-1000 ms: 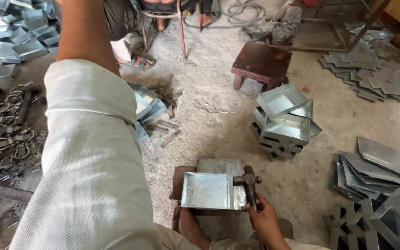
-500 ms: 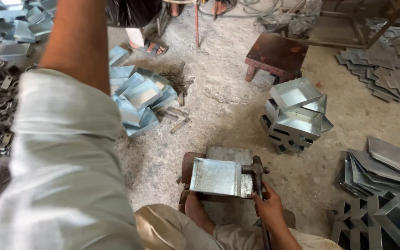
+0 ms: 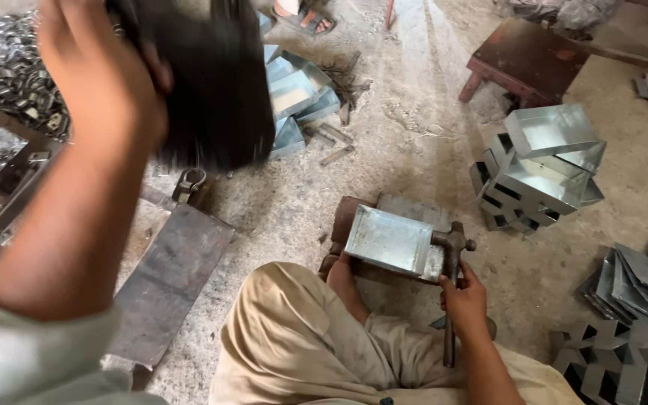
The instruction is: The person sits on the floor and uses a hammer to strike a small metal piece placed on a metal block. They repeatedly adjust the metal piece and strike it to shape it, while another person sorts similar metal pieces in the background.
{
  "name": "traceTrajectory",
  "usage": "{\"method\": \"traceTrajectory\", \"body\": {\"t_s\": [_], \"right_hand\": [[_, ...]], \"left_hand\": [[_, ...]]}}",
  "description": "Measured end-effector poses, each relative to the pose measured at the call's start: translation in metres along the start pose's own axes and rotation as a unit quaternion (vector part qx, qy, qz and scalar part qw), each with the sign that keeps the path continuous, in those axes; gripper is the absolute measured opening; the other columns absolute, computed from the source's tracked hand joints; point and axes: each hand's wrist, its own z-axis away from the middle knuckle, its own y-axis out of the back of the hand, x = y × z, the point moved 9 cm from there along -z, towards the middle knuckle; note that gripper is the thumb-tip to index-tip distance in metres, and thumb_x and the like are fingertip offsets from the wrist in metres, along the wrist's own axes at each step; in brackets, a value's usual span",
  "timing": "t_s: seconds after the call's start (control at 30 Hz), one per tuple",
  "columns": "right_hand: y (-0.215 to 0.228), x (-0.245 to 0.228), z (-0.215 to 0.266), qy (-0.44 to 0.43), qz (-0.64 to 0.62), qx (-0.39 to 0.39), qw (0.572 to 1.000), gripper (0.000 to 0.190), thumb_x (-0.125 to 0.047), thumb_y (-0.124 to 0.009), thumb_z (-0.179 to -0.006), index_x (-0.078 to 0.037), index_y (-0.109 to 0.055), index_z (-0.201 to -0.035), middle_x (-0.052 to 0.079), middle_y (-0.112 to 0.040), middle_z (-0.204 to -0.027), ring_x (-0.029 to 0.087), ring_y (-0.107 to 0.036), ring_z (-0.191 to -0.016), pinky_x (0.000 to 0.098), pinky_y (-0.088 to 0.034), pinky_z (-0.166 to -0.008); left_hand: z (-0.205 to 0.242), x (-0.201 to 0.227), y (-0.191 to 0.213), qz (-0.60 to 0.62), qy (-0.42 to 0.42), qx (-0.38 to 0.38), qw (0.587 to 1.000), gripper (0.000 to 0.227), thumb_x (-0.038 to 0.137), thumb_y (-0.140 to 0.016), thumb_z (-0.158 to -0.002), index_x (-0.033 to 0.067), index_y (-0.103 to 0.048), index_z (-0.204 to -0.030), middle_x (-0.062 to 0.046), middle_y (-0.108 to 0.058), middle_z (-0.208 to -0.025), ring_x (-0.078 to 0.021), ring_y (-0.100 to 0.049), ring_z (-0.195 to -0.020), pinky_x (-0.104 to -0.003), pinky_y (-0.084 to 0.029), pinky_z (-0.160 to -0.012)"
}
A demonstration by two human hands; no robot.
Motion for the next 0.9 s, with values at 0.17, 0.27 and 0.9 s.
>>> {"method": "traceTrajectory", "body": {"t_s": [0.17, 0.27, 0.9], "right_hand": [[0.001, -0.008, 0.006, 0.007, 0.021, 0.005, 1.0, 0.061, -0.005, -0.07, -0.091, -0.008, -0.053, -0.15, 0.009, -0.059, -0.071, 0.016, -0.054, -0.053, 0.0346, -0.045, -0.046], [0.001, -0.014, 0.007, -0.008, 0.048, 0.013, 0.999, 0.061, -0.005, -0.07, -0.092, -0.009, -0.053, -0.151, 0.009, -0.063, -0.074, 0.016, -0.055, -0.054, 0.0359, -0.046, -0.047], [0.002, 0.009, 0.002, 0.039, -0.004, 0.025, 0.999, 0.061, -0.008, -0.07, -0.092, -0.006, -0.052, -0.151, 0.008, -0.062, -0.073, 0.014, -0.052, -0.049, 0.0345, -0.042, -0.042]], "left_hand": [[0.154, -0.043, 0.089, -0.065, 0.139, 0.091, 0.984, 0.013, 0.023, -0.041, -0.114, 0.0104, -0.045, -0.117, -0.002, -0.051, -0.081, -0.0122, -0.051, -0.06, -0.03, -0.045, -0.049], [0.224, -0.068, 0.122, -0.122, 0.147, 0.085, 0.978, 0.018, 0.023, -0.038, -0.113, 0.0074, -0.043, -0.12, -0.002, -0.051, -0.08, -0.0118, -0.051, -0.057, -0.029, -0.046, -0.05], [0.482, -0.211, 0.287, -0.296, 0.308, 0.055, 0.903, 0.021, 0.009, -0.045, -0.105, -0.0046, -0.057, -0.116, -0.017, -0.071, -0.098, -0.0192, -0.072, -0.083, -0.034, -0.06, -0.073]]}}
